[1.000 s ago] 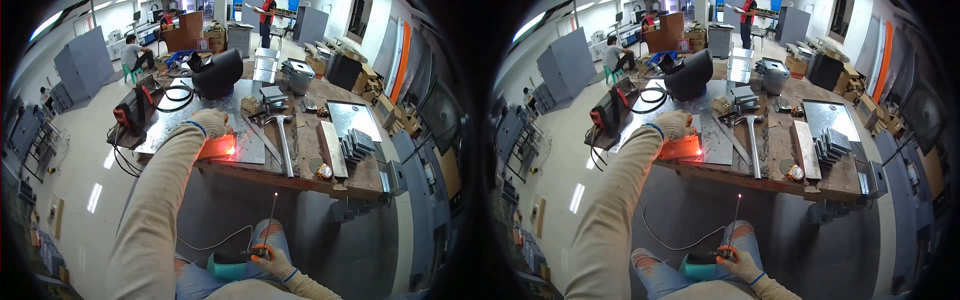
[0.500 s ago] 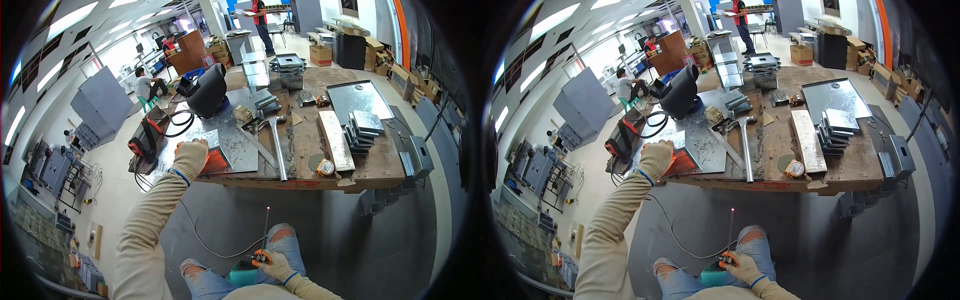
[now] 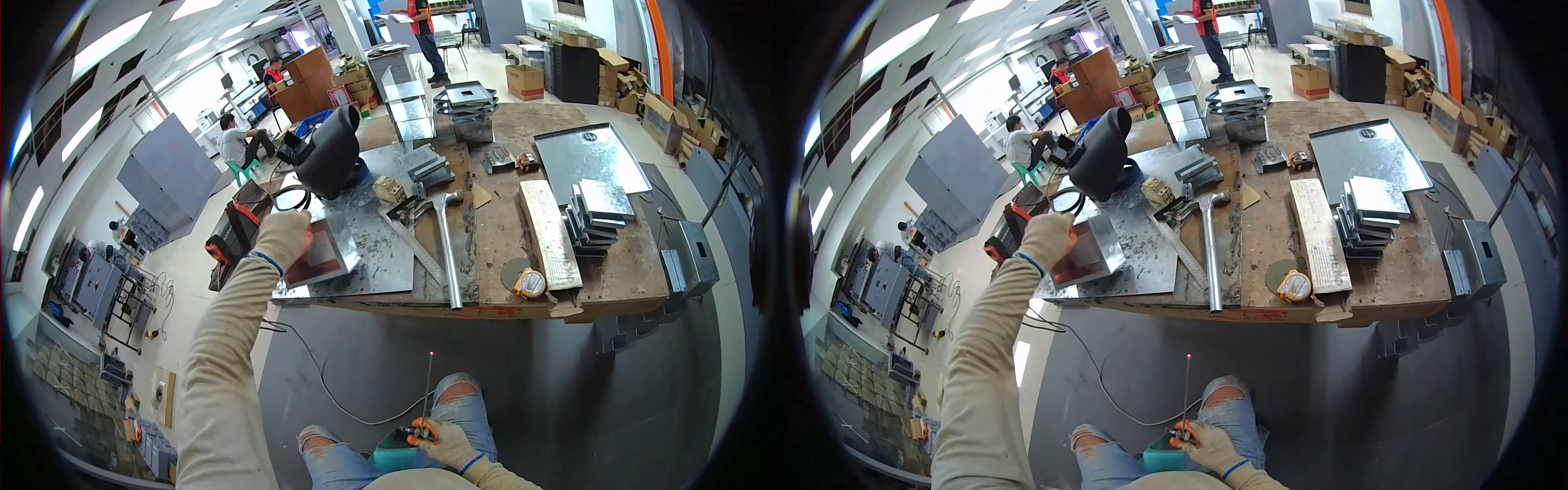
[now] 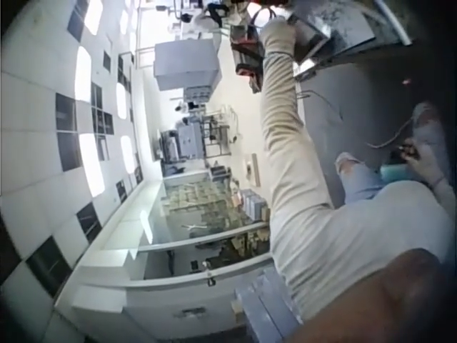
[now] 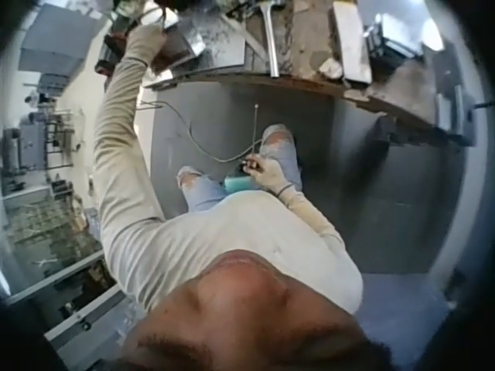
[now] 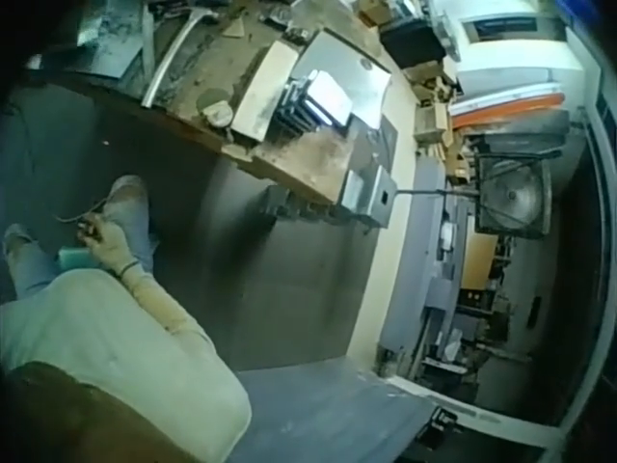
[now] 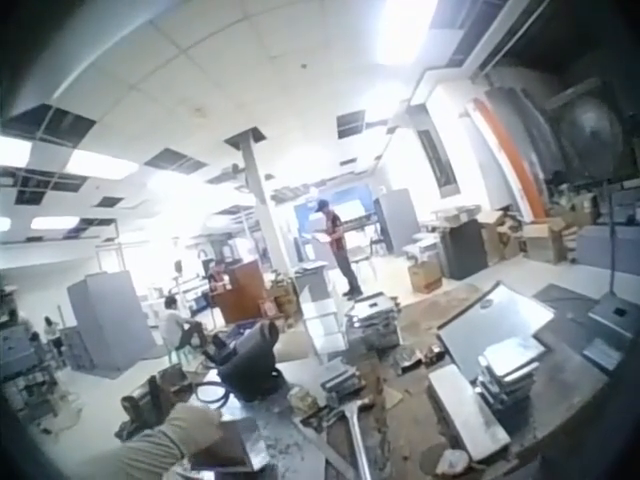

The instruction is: Welding metal components together using a handheld welding tool on a workbench.

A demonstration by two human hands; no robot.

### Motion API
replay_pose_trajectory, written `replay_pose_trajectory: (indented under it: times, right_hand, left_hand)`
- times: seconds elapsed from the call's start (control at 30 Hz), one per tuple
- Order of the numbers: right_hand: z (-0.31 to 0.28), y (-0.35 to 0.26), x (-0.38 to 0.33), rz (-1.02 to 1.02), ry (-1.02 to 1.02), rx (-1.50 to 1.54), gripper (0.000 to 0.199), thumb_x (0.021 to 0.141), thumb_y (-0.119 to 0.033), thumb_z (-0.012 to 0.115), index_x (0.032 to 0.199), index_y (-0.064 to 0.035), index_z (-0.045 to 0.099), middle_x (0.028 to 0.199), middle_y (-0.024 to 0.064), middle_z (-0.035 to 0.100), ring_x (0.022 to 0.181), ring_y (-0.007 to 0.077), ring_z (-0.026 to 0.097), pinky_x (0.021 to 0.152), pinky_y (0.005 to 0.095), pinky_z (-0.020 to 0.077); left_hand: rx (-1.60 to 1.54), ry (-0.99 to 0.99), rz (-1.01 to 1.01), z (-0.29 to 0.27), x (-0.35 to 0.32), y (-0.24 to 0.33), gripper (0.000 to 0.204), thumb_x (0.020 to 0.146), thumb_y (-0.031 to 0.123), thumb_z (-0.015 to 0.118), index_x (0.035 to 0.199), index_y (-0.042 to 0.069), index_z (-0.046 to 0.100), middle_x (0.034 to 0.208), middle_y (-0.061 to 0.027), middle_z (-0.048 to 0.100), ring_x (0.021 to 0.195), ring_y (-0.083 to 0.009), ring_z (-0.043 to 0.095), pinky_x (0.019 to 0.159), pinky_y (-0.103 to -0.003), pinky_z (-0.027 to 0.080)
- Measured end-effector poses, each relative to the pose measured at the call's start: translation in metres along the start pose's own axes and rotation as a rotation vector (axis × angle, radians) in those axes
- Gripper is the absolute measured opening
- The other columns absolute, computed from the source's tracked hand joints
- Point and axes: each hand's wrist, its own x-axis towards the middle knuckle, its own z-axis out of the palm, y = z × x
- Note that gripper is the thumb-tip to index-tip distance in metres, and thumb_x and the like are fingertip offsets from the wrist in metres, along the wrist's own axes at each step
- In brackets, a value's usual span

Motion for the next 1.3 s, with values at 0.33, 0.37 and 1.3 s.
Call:
replay_pose_trajectory:
  times: [0.33,0.37,1.3]
  right_hand:
    - [0.002,-0.001,0.001,-0.04,0.06,0.003,0.045,0.089,-0.027,0.077,0.131,-0.0111,0.068,0.109,0.0125,0.073,0.093,0.0328,0.071,0.084,0.0402,0.0563]
    - [0.002,-0.002,0.001,-0.05,0.068,0.0,0.045,0.089,-0.027,0.078,0.13,-0.0112,0.068,0.108,0.0123,0.074,0.092,0.0324,0.071,0.083,0.0399,0.0564]
    - [0.017,-0.022,-0.004,0.112,0.094,0.12,0.044,0.084,-0.009,0.084,0.127,-0.0103,0.072,0.106,0.0073,0.075,0.091,0.0254,0.069,0.086,0.0333,0.0558]
  left_hand:
    - [-0.942,-0.265,-0.551,0.011,-0.035,-0.033,0.022,0.093,0.023,0.065,0.1,0.004,0.074,0.084,-0.0154,0.075,0.081,-0.0351,0.074,0.069,-0.047,0.06]
    - [-0.971,-0.274,-0.559,0.014,-0.046,-0.018,0.022,0.093,0.023,0.066,0.1,0.004,0.074,0.084,-0.0152,0.075,0.081,-0.0346,0.074,0.068,-0.047,0.059]
    - [-1.988,-0.461,-0.562,0.038,-0.115,0.099,0.028,0.1,0.033,0.072,0.103,0.005,0.07,0.078,-0.0092,0.069,0.061,-0.0213,0.063,0.051,-0.034,0.052]
